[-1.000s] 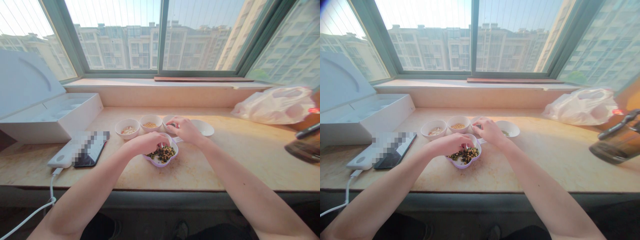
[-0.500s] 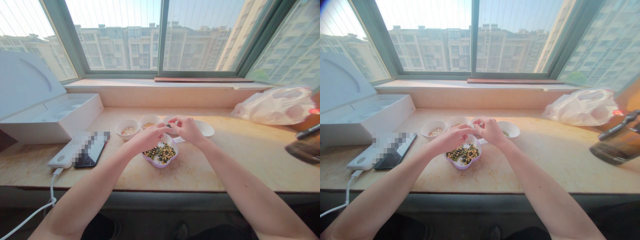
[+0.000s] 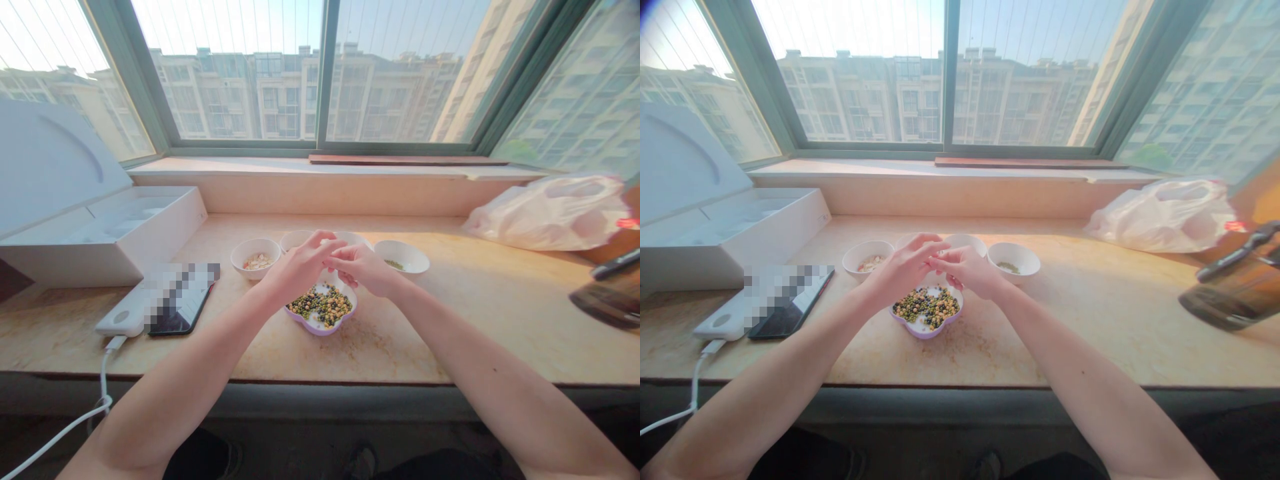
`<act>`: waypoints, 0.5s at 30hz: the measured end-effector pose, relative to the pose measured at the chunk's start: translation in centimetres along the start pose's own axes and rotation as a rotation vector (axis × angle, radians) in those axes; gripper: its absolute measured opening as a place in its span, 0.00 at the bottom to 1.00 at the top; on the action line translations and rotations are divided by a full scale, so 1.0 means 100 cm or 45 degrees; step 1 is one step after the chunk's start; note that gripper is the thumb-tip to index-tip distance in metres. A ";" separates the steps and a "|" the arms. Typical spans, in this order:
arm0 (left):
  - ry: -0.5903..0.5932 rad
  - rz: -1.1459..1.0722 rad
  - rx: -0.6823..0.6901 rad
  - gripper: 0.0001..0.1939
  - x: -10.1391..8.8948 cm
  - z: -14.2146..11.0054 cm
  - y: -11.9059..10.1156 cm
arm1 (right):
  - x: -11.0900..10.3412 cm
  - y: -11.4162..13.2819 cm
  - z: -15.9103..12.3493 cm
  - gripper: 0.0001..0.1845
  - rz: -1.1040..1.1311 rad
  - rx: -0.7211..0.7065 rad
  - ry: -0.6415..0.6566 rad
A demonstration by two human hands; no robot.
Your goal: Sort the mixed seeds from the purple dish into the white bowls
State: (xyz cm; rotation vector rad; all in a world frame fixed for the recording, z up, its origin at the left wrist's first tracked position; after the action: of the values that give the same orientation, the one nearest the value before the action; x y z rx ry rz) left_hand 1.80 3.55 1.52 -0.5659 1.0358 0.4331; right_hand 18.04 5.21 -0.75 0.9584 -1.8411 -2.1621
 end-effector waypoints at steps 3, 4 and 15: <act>0.032 0.036 0.005 0.21 0.001 0.001 -0.003 | -0.001 -0.001 -0.001 0.26 -0.055 0.006 0.009; 0.030 0.032 -0.003 0.20 0.000 0.001 -0.004 | -0.001 0.000 -0.001 0.25 -0.060 0.007 0.007; 0.606 0.031 -0.162 0.17 -0.007 -0.004 -0.005 | -0.041 0.010 -0.004 0.09 -0.677 -0.118 -0.641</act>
State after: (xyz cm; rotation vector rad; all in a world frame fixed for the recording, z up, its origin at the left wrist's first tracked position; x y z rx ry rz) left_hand 1.49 2.87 2.14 -0.7935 1.4775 0.3956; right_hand 21.17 6.66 1.63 1.0463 -1.7928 -3.0133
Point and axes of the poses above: each hand's wrist, its own z-axis towards the middle knuckle, its own x-axis out of the palm, y = z × x, the point moved 4 cm from there along z, towards the middle knuckle, and after that the axes turned 8 degrees about y, right-handed, at the moved point
